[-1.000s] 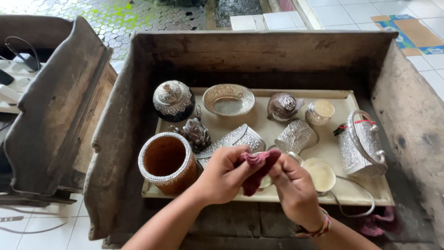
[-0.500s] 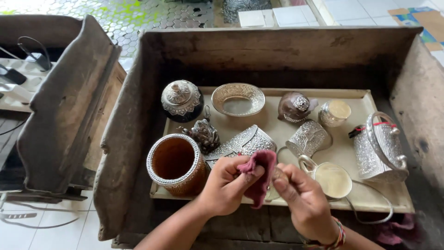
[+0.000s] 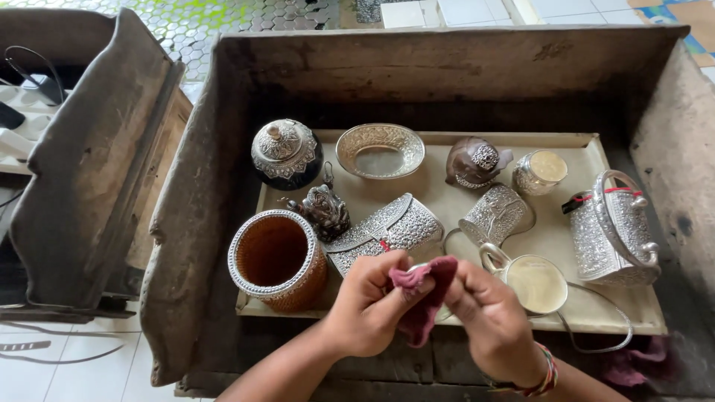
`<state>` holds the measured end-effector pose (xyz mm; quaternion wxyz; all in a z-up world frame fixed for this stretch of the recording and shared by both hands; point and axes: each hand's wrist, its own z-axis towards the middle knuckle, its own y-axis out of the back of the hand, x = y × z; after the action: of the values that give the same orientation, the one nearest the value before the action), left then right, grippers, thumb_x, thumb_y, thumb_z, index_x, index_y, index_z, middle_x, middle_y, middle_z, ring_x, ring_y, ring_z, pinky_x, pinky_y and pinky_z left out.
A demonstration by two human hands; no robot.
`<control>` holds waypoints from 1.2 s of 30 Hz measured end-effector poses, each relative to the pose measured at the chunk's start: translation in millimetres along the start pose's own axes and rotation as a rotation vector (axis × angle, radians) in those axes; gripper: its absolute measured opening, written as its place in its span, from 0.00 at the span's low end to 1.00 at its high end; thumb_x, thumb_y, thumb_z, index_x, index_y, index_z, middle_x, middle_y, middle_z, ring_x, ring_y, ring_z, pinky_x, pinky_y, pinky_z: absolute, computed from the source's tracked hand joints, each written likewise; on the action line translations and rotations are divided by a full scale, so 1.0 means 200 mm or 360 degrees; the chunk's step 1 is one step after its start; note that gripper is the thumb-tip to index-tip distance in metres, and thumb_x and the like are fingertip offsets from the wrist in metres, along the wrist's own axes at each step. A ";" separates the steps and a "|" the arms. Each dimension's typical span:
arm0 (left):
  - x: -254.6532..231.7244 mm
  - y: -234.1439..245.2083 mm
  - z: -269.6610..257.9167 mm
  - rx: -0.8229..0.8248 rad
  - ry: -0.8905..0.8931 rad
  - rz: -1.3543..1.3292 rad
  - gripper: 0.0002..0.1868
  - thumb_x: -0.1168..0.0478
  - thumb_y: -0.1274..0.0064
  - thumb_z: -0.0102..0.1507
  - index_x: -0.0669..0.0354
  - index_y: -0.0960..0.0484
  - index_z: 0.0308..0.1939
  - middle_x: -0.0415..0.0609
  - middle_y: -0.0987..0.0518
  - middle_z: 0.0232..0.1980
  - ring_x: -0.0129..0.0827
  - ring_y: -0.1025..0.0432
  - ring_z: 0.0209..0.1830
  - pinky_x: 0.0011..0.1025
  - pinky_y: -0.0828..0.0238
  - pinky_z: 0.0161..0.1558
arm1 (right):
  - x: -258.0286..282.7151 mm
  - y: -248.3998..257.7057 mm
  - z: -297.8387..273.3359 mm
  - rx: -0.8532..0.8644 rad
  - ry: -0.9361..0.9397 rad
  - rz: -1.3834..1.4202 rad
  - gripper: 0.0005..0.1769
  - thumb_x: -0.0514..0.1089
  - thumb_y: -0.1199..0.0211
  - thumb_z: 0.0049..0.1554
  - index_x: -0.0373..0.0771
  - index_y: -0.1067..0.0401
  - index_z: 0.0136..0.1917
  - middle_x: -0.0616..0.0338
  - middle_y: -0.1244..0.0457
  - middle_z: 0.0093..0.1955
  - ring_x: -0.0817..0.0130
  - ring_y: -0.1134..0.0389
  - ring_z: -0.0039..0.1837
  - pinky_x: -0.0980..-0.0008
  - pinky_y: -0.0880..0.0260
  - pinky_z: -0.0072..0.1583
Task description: Polishing a small ornate silver object with a cloth in a workshop setting.
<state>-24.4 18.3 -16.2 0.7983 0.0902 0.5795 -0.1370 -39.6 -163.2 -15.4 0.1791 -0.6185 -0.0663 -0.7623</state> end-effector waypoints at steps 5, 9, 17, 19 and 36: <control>-0.03 0.04 0.01 0.0137 0.0106 -0.0039 0.15 0.52 0.51 0.69 0.53 0.32 0.31 0.37 0.32 0.26 0.23 0.38 0.22 0.25 0.41 0.24 | -0.06 0.08 -0.01 -0.0111 0.0005 0.0082 0.15 0.46 0.47 0.67 0.32 0.31 0.45 0.61 0.45 0.38 0.74 0.48 0.39 0.75 0.47 0.41; 0.02 0.02 0.01 -0.0038 0.0062 -0.0143 0.21 0.56 0.42 0.66 0.51 0.35 0.23 0.38 0.24 0.20 0.21 0.27 0.18 0.21 0.39 0.18 | -0.02 -0.01 0.02 0.0082 0.0042 -0.0009 0.22 0.54 0.47 0.66 0.30 0.30 0.54 0.51 0.33 0.36 0.61 0.26 0.35 0.69 0.23 0.41; -0.03 0.04 -0.01 0.0124 0.0163 -0.0284 0.14 0.58 0.49 0.70 0.56 0.33 0.32 0.43 0.26 0.22 0.26 0.30 0.16 0.22 0.38 0.17 | -0.16 0.09 -0.04 -0.0158 -0.0083 0.0050 0.16 0.47 0.46 0.66 0.30 0.28 0.53 0.57 0.38 0.41 0.72 0.38 0.41 0.74 0.32 0.42; -0.04 0.06 0.00 0.0191 0.0131 -0.0192 0.12 0.57 0.48 0.69 0.56 0.30 0.33 0.38 0.30 0.23 0.21 0.35 0.16 0.22 0.42 0.18 | -0.16 0.11 -0.03 -0.0255 -0.0087 0.0083 0.15 0.46 0.44 0.66 0.31 0.28 0.49 0.60 0.43 0.38 0.74 0.44 0.37 0.77 0.38 0.37; 0.02 0.01 -0.01 -0.0092 0.0179 -0.0263 0.17 0.59 0.44 0.67 0.55 0.30 0.24 0.39 0.29 0.21 0.20 0.35 0.19 0.23 0.38 0.18 | -0.10 0.05 -0.01 0.0019 -0.0087 0.0021 0.17 0.53 0.45 0.65 0.39 0.34 0.42 0.57 0.36 0.33 0.73 0.39 0.31 0.77 0.38 0.34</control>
<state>-24.3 19.3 -21.2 0.7527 0.0266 0.6326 -0.1804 -34.4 -168.8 -36.1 0.1858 -0.6383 -0.0718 -0.7436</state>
